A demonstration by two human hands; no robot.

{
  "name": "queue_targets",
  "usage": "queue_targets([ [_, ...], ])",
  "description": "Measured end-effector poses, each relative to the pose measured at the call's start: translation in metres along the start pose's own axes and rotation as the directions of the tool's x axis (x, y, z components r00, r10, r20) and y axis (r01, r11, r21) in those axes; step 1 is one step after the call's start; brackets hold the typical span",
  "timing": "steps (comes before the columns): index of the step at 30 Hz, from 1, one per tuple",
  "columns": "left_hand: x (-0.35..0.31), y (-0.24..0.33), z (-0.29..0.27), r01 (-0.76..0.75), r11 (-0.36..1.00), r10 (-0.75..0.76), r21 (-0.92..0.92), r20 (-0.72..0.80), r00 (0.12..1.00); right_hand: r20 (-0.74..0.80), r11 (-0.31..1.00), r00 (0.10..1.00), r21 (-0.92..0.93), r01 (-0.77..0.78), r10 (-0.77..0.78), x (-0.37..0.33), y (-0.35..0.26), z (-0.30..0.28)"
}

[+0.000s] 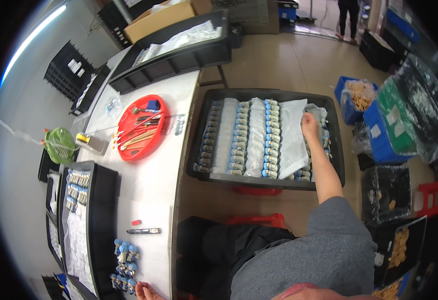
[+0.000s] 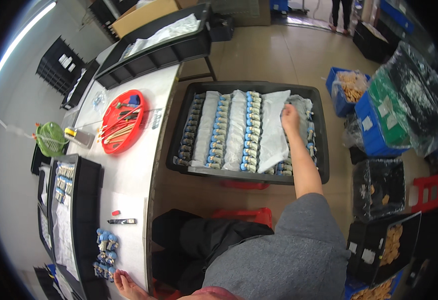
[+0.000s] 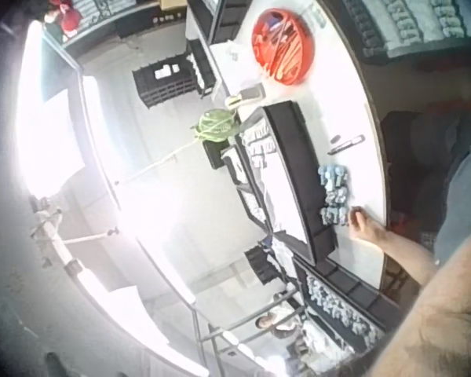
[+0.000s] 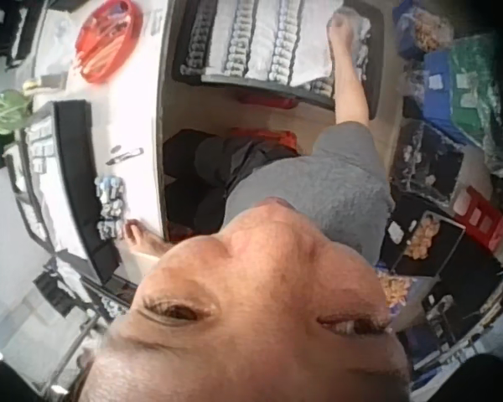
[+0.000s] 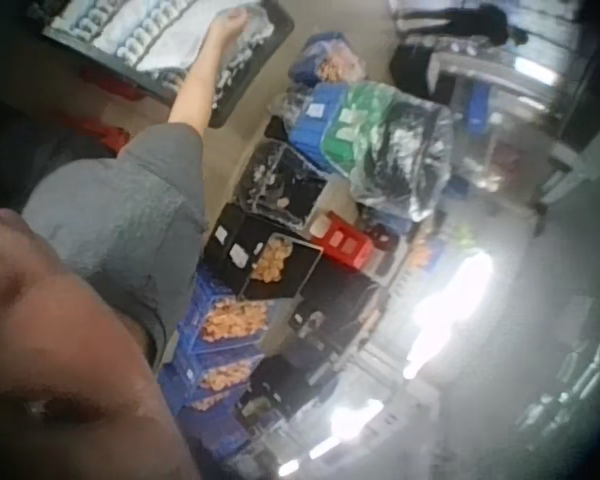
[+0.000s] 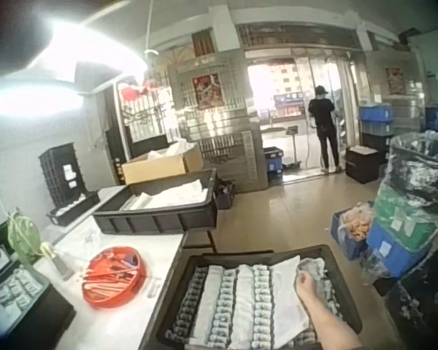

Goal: Inspecting and cleaning small toy figurines at a workbench.

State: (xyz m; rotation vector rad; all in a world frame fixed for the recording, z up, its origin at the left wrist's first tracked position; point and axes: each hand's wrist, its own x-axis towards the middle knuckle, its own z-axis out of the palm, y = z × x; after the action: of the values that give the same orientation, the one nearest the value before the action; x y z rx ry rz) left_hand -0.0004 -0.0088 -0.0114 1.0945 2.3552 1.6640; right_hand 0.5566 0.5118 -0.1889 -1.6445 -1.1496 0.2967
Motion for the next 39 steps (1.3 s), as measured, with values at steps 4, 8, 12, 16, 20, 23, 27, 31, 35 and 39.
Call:
queue_targets([
  [4,0.003,-0.001,0.012,0.158,0.851,-0.249,-0.501,-0.119,0.961,-0.370,0.971,0.922,0.153,0.184,-0.117,0.004,-0.073,-0.018],
  [8,0.000,0.006,0.023,0.143,0.821,-0.284,-0.553,-0.177,0.942,-0.194,0.782,0.956,0.551,0.291,-0.220,-0.039,-0.194,0.005],
  [12,-0.003,0.020,0.026,0.162,0.816,-0.331,-0.554,-0.218,0.918,0.296,0.627,0.836,0.776,0.071,-0.461,-0.156,-0.314,0.038],
  [16,-0.002,0.029,0.027,0.144,0.773,-0.328,-0.618,-0.196,0.924,0.459,0.524,0.404,0.849,0.062,-0.791,-0.289,-0.393,0.051],
  [20,-0.001,0.030,0.023,0.161,0.786,-0.322,-0.597,-0.174,0.931,0.341,0.337,-0.003,0.931,0.141,-0.940,-0.373,-0.453,0.058],
  [23,-0.002,0.031,0.021,0.171,0.795,-0.315,-0.582,-0.155,0.936,0.303,0.285,-0.096,0.944,0.165,-0.948,-0.413,-0.483,0.072],
  [27,-0.003,0.031,0.021,0.174,0.778,-0.317,-0.604,-0.139,0.938,0.242,0.134,-0.262,0.919,0.371,-0.934,-0.441,-0.500,0.088],
  [31,-0.004,0.032,0.020,0.170,0.770,-0.312,-0.615,-0.131,0.941,0.271,0.075,-0.359,0.877,0.475,-0.893,-0.441,-0.511,0.088],
  [35,-0.003,0.034,0.021,0.167,0.771,-0.311,-0.615,-0.135,0.941,0.421,0.437,-0.195,0.899,-0.043,-0.886,-0.435,-0.502,0.064],
  [39,-0.001,0.033,0.020,0.119,0.665,-0.284,-0.737,-0.102,0.953,0.466,0.521,-0.248,0.659,-0.543,-0.849,-0.456,-0.470,0.041],
])
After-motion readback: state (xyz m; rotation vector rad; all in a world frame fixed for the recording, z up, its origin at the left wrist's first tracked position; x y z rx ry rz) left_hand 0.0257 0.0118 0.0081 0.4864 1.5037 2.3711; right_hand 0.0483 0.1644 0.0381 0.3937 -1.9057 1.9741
